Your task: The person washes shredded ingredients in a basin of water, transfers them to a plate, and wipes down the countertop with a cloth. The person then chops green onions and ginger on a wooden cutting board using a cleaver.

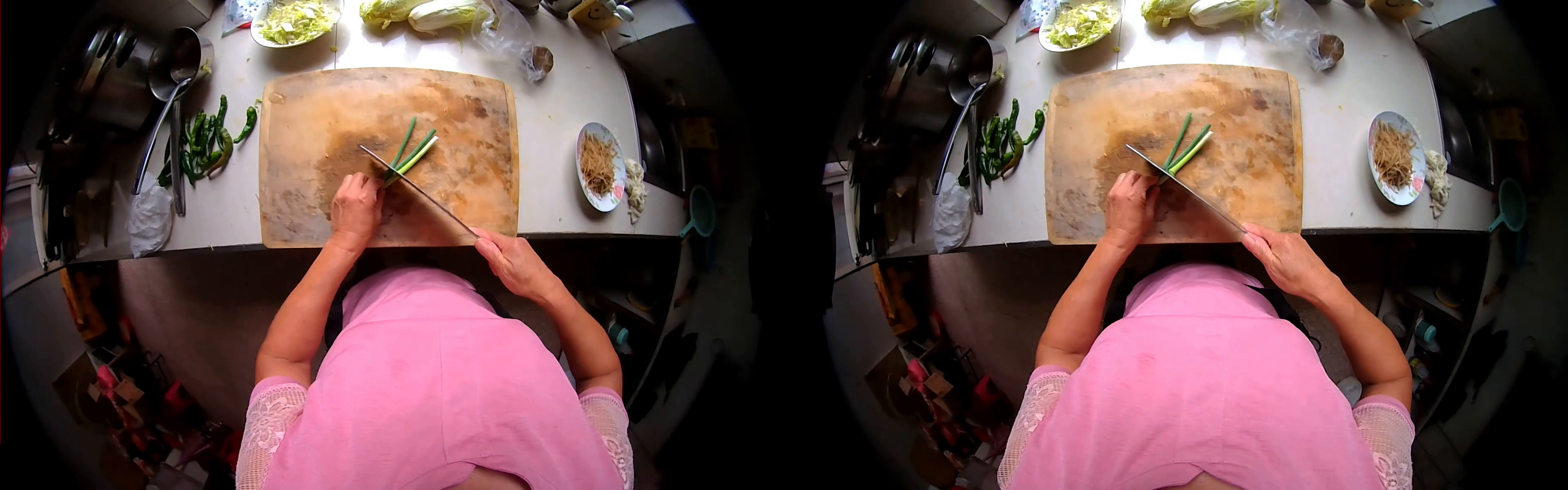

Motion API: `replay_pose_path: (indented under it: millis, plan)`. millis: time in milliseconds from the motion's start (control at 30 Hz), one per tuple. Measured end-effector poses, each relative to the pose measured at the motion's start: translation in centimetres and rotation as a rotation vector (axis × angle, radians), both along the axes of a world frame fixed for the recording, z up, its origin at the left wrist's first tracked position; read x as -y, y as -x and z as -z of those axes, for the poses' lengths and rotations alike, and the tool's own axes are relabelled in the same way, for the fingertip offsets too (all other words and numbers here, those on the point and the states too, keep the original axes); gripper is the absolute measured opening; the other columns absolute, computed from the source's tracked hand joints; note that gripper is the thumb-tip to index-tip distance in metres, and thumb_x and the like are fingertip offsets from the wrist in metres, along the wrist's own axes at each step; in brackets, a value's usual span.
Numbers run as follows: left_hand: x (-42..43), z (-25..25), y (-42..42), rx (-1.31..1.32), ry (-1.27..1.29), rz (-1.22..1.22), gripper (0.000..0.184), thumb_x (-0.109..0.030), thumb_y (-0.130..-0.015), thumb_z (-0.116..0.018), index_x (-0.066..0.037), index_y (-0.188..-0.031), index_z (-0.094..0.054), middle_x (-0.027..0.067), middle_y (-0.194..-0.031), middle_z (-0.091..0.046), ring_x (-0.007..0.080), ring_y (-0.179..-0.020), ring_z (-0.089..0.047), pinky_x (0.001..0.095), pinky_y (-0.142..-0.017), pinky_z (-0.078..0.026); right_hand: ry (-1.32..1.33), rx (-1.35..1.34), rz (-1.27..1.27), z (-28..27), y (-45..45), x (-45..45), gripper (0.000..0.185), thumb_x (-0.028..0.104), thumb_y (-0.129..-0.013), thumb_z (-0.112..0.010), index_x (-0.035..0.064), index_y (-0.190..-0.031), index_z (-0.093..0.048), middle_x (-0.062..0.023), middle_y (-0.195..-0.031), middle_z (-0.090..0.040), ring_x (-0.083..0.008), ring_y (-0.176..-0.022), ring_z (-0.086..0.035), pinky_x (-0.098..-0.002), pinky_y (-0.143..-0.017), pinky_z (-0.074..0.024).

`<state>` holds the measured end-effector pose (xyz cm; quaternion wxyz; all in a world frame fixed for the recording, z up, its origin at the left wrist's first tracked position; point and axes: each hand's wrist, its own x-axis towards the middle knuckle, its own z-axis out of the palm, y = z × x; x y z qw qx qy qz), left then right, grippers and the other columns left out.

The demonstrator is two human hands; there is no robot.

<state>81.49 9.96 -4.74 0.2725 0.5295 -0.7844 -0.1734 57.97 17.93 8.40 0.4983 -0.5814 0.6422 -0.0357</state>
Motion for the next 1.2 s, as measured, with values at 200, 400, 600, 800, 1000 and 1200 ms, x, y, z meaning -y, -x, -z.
replay_pose_path:
  millis: [200, 400, 600, 800, 1000, 1200]
  plan:
    - [-0.1, -0.3, -0.3, -0.014, 0.026, 0.031, 0.011, -0.006, -0.069, -0.061, -0.005, -0.08, -0.06, 0.0109, -0.076, -0.051, 0.0286, -0.075, -0.052, 0.0375, -0.065, -0.046, 0.134, 0.022, -0.027, 2.2, -0.8, 0.4, 0.036, 0.033, -0.092, -0.04, 0.0039, -0.11, -0.053, -0.0219, -0.084, -0.059, -0.04, -0.079, -0.055, -0.0399, -0.07, -0.0437]
    - [1.5, -0.3, -2.7, -0.183, -0.078, -0.116, 0.01, -0.008, -0.073, -0.062, -0.005, -0.083, -0.06, 0.0119, -0.081, -0.056, 0.0301, -0.074, -0.055, 0.0378, -0.065, -0.045, -0.029, 0.184, 0.127, 4.3, 0.4, 0.0, 0.039, 0.034, -0.092, -0.042, 0.0046, -0.114, -0.053, -0.0073, -0.059, -0.049, -0.0179, -0.056, -0.051, -0.03, -0.055, -0.0424]
    - [7.4, -1.0, 3.1, -0.072, 0.041, -0.068, 0.013, -0.015, -0.075, -0.061, -0.008, -0.087, -0.06, 0.0112, -0.084, -0.056, 0.0284, -0.082, -0.054, 0.0369, -0.073, -0.044, 0.022, 0.373, 0.459, 3.5, 2.7, -2.5, 0.044, 0.038, -0.093, -0.04, 0.002, -0.115, -0.053, 0.0023, -0.054, -0.044, -0.0046, -0.043, -0.04, -0.0194, -0.04, -0.0345]
    - [5.2, -0.9, 6.6, 0.144, 0.106, 0.089, 0.032, -0.025, -0.074, -0.065, -0.009, -0.1, -0.059, 0.0079, -0.09, -0.055, 0.0248, -0.087, -0.051, 0.0355, -0.072, -0.041, 0.07, 0.356, 0.633, 3.3, 5.3, -3.9, 0.047, 0.04, -0.093, -0.04, 0.0011, -0.116, -0.051, 0.0023, -0.053, -0.043, -0.0047, -0.041, -0.039, -0.0182, -0.038, -0.0328]
    - [3.5, -1.8, 6.2, 0.124, 0.179, 0.116, 0.05, -0.025, -0.064, -0.072, -0.01, -0.107, -0.053, 0.0062, -0.096, -0.052, 0.0255, -0.092, -0.047, 0.0375, -0.078, -0.038, 0.016, 0.359, 0.545, 2.3, 5.1, -3.4, 0.043, 0.033, -0.093, -0.042, 0.0042, -0.124, -0.047, 0.0031, -0.057, -0.045, -0.0036, -0.046, -0.039, -0.0184, -0.043, -0.0349]
    - [4.2, 0.5, 5.7, -0.017, 0.17, 0.114, 0.034, -0.01, -0.066, -0.069, -0.007, -0.097, -0.056, 0.0097, -0.094, -0.054, 0.0272, -0.089, -0.05, 0.0364, -0.077, -0.042, 0.154, 0.128, 0.3, 2.7, 3.7, -1.1, 0.041, 0.033, -0.092, -0.043, 0.0026, -0.119, -0.051, -0.0092, -0.078, -0.057, -0.0169, -0.069, -0.055, -0.0263, -0.063, -0.0439]
